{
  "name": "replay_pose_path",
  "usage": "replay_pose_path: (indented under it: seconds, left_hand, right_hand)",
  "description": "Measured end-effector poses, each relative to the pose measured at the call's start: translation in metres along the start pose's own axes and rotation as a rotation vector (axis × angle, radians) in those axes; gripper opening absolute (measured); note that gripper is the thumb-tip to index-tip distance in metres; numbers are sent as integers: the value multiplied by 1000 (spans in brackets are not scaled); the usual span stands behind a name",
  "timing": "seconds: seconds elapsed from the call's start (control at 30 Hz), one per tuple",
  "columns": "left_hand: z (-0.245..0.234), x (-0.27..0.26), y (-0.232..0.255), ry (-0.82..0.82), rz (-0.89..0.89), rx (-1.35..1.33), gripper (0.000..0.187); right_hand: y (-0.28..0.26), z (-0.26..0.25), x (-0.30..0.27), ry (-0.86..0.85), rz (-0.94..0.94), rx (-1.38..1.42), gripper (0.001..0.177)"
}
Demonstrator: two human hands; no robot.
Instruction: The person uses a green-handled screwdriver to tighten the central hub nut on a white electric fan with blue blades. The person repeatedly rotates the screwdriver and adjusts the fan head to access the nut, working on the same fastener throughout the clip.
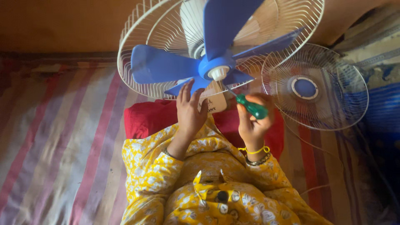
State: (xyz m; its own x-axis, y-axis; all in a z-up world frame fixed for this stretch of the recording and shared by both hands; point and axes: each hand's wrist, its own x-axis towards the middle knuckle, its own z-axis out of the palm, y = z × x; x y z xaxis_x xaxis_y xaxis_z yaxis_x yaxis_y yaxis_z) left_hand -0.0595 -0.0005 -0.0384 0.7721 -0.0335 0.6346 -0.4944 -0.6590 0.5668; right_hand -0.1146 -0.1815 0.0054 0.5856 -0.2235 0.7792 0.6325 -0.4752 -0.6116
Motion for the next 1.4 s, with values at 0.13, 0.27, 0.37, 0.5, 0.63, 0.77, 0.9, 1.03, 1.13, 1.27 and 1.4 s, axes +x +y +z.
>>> replay_pose_path:
  seconds: [0.13,0.27,0.37,0.5,0.63,0.77,0.9,1.03,1.13,1.27,1.4]
  left_hand:
    - [1,-13,-4,-1,-8,38,46]
    - [3,-21,-3,-21,-14,48,46]
    - [4,-25,0,-33,-8,54,46]
    - [4,-27,6,-35,1,15,46]
    - [2,-31,12,-9,55,-6,42]
    - [-1,-31,14,2,6,-144,34]
    - [-2,-33,11,60,-29,-109,35]
    - [2,-32,5,32,-11,-128,44]
    - [3,-32,2,-2,12,-143,56]
    - [4,-33,-1,-75,-10,-161,61]
    - [3,-34,-1,-104,-24,-175,62]
  right_hand:
    - [-8,-2,-3,66,-24,-63,22]
    - [-17,-13,-11,171,-74,-80,24]
    - [-15,-13,-16,188,-127,-157,27]
    - [-3,-7,-18,10,-54,-147,25]
    - [3,-6,-25,-83,22,-127,23]
    - [-2,-3,-31,-189,64,-134,22]
    - [-8,-7,-33,-163,55,-83,23]
    - [-6,-9,-29,-97,-38,-105,22]
    - [-6,-7,-28,-89,-70,-113,26]
    - [-7,-8,-31,-88,-44,-111,29]
    - [-11,-13,-31,-51,-57,-83,29]
